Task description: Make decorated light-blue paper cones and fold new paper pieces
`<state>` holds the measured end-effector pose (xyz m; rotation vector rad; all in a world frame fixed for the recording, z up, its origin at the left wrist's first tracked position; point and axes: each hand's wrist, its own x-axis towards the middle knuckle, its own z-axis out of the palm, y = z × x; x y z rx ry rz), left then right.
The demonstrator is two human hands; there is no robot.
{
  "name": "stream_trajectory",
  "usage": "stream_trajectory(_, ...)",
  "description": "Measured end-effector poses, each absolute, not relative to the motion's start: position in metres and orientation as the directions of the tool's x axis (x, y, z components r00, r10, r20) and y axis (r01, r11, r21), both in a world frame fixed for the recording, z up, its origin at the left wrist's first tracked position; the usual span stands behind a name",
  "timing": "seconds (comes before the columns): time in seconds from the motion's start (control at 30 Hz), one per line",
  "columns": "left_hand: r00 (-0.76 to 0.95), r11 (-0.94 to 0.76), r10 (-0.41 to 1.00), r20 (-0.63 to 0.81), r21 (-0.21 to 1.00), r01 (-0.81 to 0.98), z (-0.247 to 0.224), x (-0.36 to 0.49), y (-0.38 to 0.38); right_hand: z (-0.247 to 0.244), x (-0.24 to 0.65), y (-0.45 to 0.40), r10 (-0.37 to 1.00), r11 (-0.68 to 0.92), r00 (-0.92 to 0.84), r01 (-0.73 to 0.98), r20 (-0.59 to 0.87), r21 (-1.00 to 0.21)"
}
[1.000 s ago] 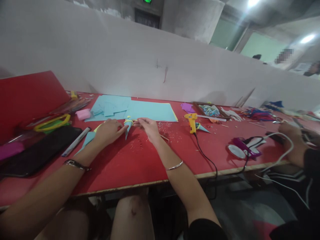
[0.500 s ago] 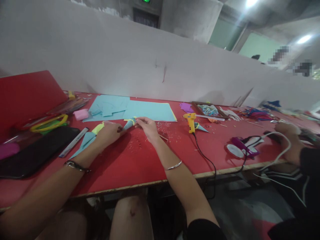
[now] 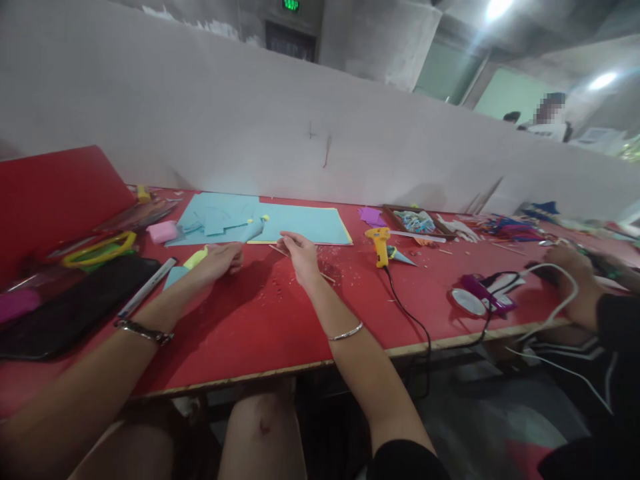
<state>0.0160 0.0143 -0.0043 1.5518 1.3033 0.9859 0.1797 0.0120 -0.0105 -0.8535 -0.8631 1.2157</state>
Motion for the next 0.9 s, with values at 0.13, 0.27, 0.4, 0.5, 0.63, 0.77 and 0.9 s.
stream_trajectory(0.13, 0.275, -0.056, 0.962, 0.002, 0.980, 0.192, -0.006, 0.020, 0.012, -0.010, 0.178, 0.011, 0.985, 0.160, 0.115, -0.360, 0.126, -0.919)
stream_trajectory(0.27, 0.365, -0.159, 0.930, 0.039, 0.938, 0.307, -0.007, 0.018, 0.009, -0.011, 0.178, 0.011, 0.974, 0.216, 0.131, -0.318, 0.183, -0.923)
stream_trajectory(0.4, 0.428, -0.240, 0.903, 0.036, 0.868, 0.435, 0.001, 0.019, 0.003, -0.012, 0.180, 0.014, 0.960, 0.249, 0.199, -0.292, 0.196, -0.923)
stream_trajectory(0.5, 0.451, -0.258, 0.892, 0.028, 0.851, 0.457, 0.007, 0.022, -0.002, -0.012, 0.181, 0.016, 0.958, 0.253, 0.210, -0.295, 0.196, -0.921)
stream_trajectory(0.63, 0.506, -0.314, 0.861, 0.047, 0.833, 0.456, 0.007, 0.022, -0.003, -0.013, 0.183, 0.017, 0.953, 0.272, 0.205, -0.257, 0.223, -0.927)
stream_trajectory(0.77, 0.520, -0.352, 0.852, 0.061, 0.802, 0.482, 0.005, 0.020, -0.001, -0.014, 0.182, 0.017, 0.947, 0.292, 0.212, -0.247, 0.243, -0.924)
stream_trajectory(0.9, 0.521, -0.372, 0.852, 0.049, 0.757, 0.537, 0.006, 0.020, -0.002, -0.013, 0.181, 0.016, 0.953, 0.294, 0.180, -0.338, 0.246, -0.894)
